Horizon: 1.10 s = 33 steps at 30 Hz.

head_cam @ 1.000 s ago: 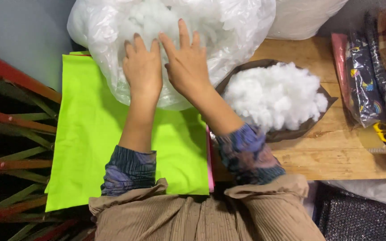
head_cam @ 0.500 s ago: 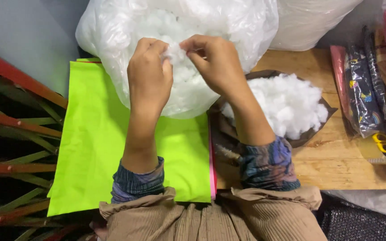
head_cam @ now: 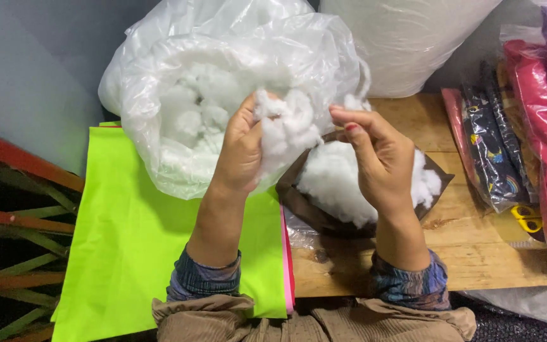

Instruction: Stuffing a brown pillowcase with white fiberfill material from a large plastic bag.

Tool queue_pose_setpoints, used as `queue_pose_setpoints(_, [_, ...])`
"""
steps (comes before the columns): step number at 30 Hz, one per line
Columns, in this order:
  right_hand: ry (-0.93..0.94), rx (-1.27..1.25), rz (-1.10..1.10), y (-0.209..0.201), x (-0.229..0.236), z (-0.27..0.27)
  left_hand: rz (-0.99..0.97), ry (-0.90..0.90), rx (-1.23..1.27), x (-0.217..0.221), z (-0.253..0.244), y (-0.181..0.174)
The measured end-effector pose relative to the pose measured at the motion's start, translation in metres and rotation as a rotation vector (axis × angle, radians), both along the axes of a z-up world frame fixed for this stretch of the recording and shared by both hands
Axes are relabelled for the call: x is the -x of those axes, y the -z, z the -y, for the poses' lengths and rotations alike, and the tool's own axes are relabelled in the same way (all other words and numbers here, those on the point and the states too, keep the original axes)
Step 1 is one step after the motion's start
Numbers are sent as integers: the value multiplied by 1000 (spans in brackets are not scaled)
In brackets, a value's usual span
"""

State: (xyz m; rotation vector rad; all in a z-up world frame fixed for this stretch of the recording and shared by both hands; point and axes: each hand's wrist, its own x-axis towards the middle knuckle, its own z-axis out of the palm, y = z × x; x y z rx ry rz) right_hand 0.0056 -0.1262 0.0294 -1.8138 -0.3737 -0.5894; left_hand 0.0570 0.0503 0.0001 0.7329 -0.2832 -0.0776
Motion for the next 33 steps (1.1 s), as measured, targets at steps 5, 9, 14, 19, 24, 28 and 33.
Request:
queue_pose_setpoints(5, [38, 202, 67, -16, 23, 31, -62, 178, 93, 2, 22, 14])
queue_pose_setpoints(9, [-47, 207, -36, -26, 41, 46, -72, 298, 90, 2, 31, 23])
queue_pose_setpoints(14, [38, 434, -33, -29, 43, 59, -148, 323, 97, 8, 39, 26])
queue_pose_setpoints(19, [32, 496, 120, -22, 50, 73, -229, 276, 75, 12, 47, 29])
queue_pose_setpoints(24, [75, 427, 32, -35, 57, 50, -328, 274, 47, 17, 52, 30])
queue_pose_setpoints(28, [226, 539, 116, -32, 50, 44, -302, 294, -20, 24, 54, 14])
queue_pose_setpoints(33, [157, 646, 126, -27, 48, 42, -131, 200, -89, 30, 55, 11])
